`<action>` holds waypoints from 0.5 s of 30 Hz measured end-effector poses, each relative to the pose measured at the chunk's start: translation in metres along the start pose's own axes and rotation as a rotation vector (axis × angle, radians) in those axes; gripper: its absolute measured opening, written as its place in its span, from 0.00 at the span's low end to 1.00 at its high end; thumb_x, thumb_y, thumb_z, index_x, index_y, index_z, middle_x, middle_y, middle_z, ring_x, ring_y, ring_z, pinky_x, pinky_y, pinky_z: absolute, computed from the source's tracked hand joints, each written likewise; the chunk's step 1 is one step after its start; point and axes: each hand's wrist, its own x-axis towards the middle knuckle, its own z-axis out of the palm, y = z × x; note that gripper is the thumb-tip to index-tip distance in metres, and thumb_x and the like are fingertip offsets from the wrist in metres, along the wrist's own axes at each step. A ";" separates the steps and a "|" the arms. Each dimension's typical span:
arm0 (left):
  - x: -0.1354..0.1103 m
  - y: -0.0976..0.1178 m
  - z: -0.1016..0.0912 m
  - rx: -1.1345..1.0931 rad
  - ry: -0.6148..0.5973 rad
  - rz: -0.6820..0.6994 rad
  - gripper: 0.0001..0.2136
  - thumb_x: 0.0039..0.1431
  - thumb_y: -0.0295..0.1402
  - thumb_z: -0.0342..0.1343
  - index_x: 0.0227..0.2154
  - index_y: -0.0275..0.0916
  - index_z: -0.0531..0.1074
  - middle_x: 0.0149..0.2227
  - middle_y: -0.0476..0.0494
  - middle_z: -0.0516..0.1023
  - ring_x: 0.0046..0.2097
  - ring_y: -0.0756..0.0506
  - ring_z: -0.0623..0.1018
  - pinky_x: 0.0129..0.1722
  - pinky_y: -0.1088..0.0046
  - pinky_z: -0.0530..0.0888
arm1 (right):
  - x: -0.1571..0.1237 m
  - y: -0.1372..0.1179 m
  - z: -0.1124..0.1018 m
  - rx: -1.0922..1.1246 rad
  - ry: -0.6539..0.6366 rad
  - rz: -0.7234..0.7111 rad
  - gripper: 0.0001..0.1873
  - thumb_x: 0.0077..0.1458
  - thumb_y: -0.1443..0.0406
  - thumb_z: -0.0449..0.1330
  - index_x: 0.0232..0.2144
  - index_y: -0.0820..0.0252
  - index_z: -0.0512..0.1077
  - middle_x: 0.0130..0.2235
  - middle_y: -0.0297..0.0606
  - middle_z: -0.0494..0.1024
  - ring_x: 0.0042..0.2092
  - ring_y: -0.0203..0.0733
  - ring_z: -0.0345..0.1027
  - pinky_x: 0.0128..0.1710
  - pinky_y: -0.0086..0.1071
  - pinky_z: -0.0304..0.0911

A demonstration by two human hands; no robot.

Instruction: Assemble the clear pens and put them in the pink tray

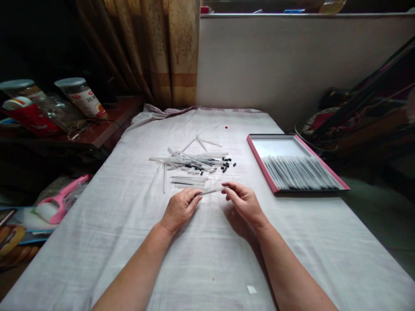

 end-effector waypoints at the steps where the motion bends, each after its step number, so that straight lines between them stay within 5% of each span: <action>1: 0.000 -0.001 0.000 0.005 0.012 -0.002 0.09 0.63 0.34 0.51 0.41 0.40 0.75 0.39 0.44 0.81 0.40 0.46 0.80 0.41 0.72 0.75 | 0.003 0.001 -0.004 -0.005 -0.018 0.011 0.18 0.52 0.56 0.60 0.40 0.61 0.77 0.30 0.39 0.80 0.26 0.37 0.69 0.28 0.31 0.67; 5: 0.001 -0.005 0.002 0.018 0.063 -0.015 0.09 0.63 0.34 0.51 0.39 0.39 0.75 0.37 0.44 0.81 0.39 0.46 0.80 0.40 0.72 0.75 | 0.027 0.009 -0.018 -0.144 0.000 -0.025 0.19 0.55 0.54 0.56 0.41 0.61 0.76 0.32 0.40 0.80 0.28 0.38 0.70 0.31 0.33 0.67; 8: 0.001 -0.006 0.002 0.022 0.062 -0.025 0.09 0.63 0.34 0.50 0.39 0.40 0.75 0.37 0.44 0.81 0.39 0.46 0.80 0.40 0.72 0.75 | 0.053 0.017 -0.025 -0.503 0.055 -0.124 0.14 0.56 0.60 0.55 0.39 0.58 0.78 0.35 0.40 0.80 0.33 0.41 0.72 0.37 0.34 0.66; 12: 0.001 -0.007 0.002 0.029 0.046 -0.035 0.09 0.63 0.34 0.50 0.39 0.40 0.75 0.38 0.44 0.81 0.40 0.46 0.80 0.40 0.72 0.75 | 0.079 0.017 -0.022 -1.020 -0.090 -0.142 0.14 0.56 0.64 0.56 0.43 0.51 0.77 0.41 0.40 0.78 0.36 0.42 0.71 0.34 0.32 0.62; 15: 0.001 -0.008 0.003 0.026 0.044 -0.038 0.09 0.63 0.34 0.50 0.39 0.40 0.75 0.38 0.44 0.81 0.40 0.46 0.80 0.41 0.71 0.75 | 0.087 0.011 -0.017 -1.155 -0.152 -0.111 0.14 0.59 0.62 0.53 0.42 0.51 0.77 0.43 0.41 0.76 0.36 0.43 0.71 0.31 0.31 0.60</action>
